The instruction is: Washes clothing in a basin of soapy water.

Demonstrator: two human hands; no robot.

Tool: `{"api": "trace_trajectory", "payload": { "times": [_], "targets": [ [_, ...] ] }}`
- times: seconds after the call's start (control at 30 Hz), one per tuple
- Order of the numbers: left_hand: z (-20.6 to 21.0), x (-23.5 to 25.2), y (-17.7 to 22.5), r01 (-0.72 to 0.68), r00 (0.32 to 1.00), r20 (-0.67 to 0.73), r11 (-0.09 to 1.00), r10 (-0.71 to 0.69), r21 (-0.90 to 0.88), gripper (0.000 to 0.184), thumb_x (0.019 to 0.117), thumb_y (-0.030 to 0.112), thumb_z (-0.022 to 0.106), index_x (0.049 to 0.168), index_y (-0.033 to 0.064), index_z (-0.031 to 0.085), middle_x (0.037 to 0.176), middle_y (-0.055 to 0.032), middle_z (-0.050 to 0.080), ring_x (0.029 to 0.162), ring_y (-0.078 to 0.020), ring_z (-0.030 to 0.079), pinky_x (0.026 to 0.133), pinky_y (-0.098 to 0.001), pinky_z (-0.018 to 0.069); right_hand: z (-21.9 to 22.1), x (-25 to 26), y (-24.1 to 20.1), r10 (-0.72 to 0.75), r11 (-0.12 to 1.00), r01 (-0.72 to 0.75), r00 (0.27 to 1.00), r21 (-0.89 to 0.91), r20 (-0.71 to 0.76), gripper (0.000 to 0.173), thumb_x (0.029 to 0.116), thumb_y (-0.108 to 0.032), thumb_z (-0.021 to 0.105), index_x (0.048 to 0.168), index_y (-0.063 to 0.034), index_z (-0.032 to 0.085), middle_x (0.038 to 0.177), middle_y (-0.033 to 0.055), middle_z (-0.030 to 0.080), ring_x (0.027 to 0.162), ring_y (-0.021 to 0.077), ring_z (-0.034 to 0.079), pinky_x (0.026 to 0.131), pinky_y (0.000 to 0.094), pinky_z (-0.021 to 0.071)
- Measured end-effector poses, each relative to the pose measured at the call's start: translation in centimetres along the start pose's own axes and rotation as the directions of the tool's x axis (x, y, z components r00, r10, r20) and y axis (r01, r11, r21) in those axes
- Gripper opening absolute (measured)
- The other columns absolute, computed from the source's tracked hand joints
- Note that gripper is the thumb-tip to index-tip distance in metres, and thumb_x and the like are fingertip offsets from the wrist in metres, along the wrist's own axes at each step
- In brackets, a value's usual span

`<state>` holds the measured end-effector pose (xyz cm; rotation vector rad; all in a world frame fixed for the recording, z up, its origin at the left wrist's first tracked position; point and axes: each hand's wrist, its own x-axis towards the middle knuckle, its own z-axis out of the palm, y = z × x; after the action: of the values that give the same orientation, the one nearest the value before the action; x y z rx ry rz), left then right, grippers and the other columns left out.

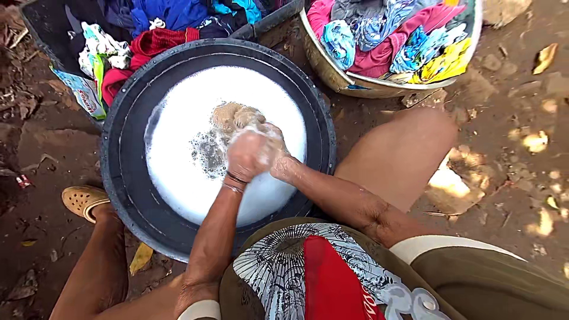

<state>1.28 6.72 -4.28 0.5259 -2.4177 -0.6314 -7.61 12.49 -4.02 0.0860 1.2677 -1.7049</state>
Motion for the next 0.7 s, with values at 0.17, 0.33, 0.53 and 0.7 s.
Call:
{"api": "trace_trajectory", "payload": {
  "times": [0.17,0.33,0.53,0.7],
  "targets": [
    [-2.6,1.5,1.0,0.418,0.905,0.036,0.903,-0.423,0.101,0.033,0.0994,0.014,0.055,0.110,-0.0148,0.067,0.105,-0.0324,0.071,0.097,-0.0465,0.071,0.086,-0.0605,0.0546,2.6,-0.7,-1.3,-0.144,0.966,0.127,0.988,-0.226,-0.062,0.030,0.1067,-0.016,0.034,0.116,0.0003,0.058,0.104,0.0118,0.062,0.094,0.0175,0.062,0.082,0.0357,0.0538],
    [-3.1,1.0,0.7,0.442,0.863,0.192,0.883,-0.467,0.159,0.041,0.0926,0.010,0.063,0.124,-0.0162,0.061,0.115,-0.0352,0.068,0.104,-0.0500,0.069,0.089,-0.0642,0.0526,3.0,-1.3,-1.4,-0.196,0.928,0.200,0.980,-0.313,0.047,0.021,0.1011,-0.012,0.040,0.096,-0.0030,0.058,0.087,0.0061,0.059,0.080,0.0131,0.059,0.075,0.0330,0.0514],
    [-7.0,2.0,-2.2,0.523,0.849,0.028,0.847,-0.528,0.099,0.047,0.1087,0.026,0.041,0.112,-0.0147,0.063,0.100,-0.0318,0.070,0.097,-0.0435,0.070,0.089,-0.0584,0.0528,2.4,-0.1,-3.6,-0.241,0.922,0.290,0.949,-0.257,0.203,0.024,0.1017,-0.015,0.044,0.105,-0.0002,0.062,0.095,0.0066,0.066,0.092,0.0138,0.065,0.087,0.0383,0.0558],
    [-17.8,3.9,-3.9,0.402,0.866,-0.359,0.911,-0.347,0.090,0.048,0.1080,0.034,0.045,0.098,-0.0085,0.065,0.086,-0.0107,0.066,0.083,-0.0085,0.063,0.081,-0.0300,0.0509,-0.2,1.0,-10.4,-0.403,0.805,0.494,0.862,-0.328,0.307,0.022,0.1027,-0.014,0.045,0.088,-0.0128,0.062,0.081,-0.0065,0.065,0.080,0.0042,0.064,0.079,0.0301,0.0569]
  ]
}}
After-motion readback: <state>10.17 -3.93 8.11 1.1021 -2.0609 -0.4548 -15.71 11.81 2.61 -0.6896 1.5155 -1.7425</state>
